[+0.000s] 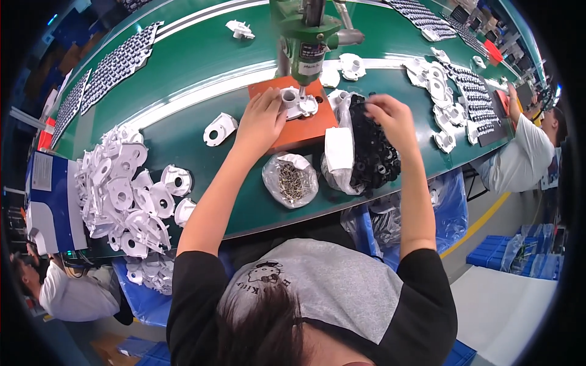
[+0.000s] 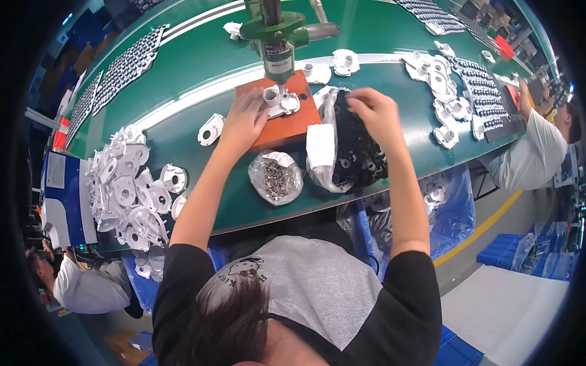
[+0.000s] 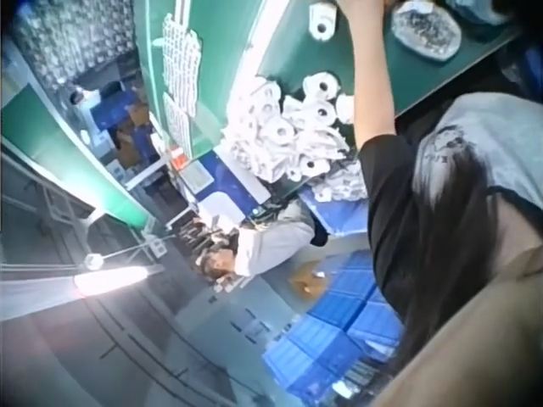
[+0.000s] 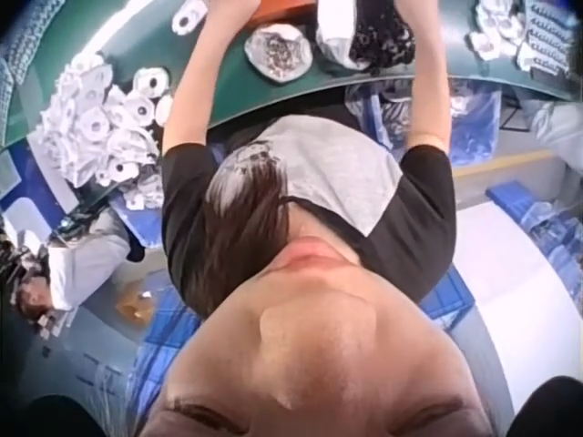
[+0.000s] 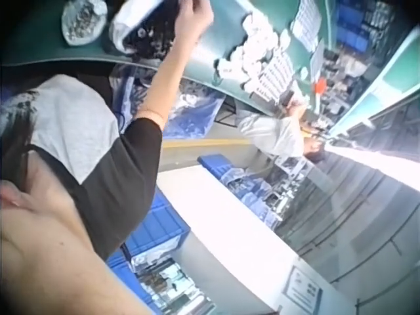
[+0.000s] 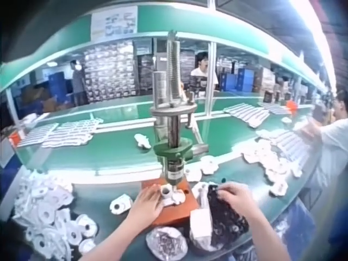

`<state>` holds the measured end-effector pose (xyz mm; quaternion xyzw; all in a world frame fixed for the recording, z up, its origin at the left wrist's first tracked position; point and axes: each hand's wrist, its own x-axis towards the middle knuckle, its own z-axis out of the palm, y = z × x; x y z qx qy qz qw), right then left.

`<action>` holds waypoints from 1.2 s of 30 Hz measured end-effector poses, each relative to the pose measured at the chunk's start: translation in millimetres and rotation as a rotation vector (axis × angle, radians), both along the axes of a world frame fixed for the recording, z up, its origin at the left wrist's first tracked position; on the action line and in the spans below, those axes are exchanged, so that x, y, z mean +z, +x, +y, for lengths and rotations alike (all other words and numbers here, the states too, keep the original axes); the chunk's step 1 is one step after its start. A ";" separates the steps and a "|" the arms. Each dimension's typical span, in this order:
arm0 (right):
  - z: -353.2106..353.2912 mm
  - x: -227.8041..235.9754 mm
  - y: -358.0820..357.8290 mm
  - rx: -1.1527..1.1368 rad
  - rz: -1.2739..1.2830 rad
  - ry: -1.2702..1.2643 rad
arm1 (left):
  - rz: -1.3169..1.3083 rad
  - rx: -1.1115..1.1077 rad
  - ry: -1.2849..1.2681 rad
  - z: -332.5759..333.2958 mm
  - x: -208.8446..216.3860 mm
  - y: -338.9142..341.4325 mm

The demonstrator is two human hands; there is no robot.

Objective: Assembling small electronics components into plastic housings using a manual press machine.

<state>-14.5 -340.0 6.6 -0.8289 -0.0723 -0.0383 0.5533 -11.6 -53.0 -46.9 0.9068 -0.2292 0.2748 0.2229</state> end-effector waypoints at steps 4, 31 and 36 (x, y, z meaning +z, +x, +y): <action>54.7 -1.0 44.6 0.214 -0.217 -0.353 | 0.027 0.025 0.202 14.5 -5.7 -7.7; 93.6 -23.5 93.7 0.462 0.118 -0.423 | 0.020 -0.006 0.028 5.0 -5.6 -10.8; 115.0 0.4 -0.5 0.177 -0.594 -0.915 | 0.044 0.031 0.049 11.8 -7.1 -14.7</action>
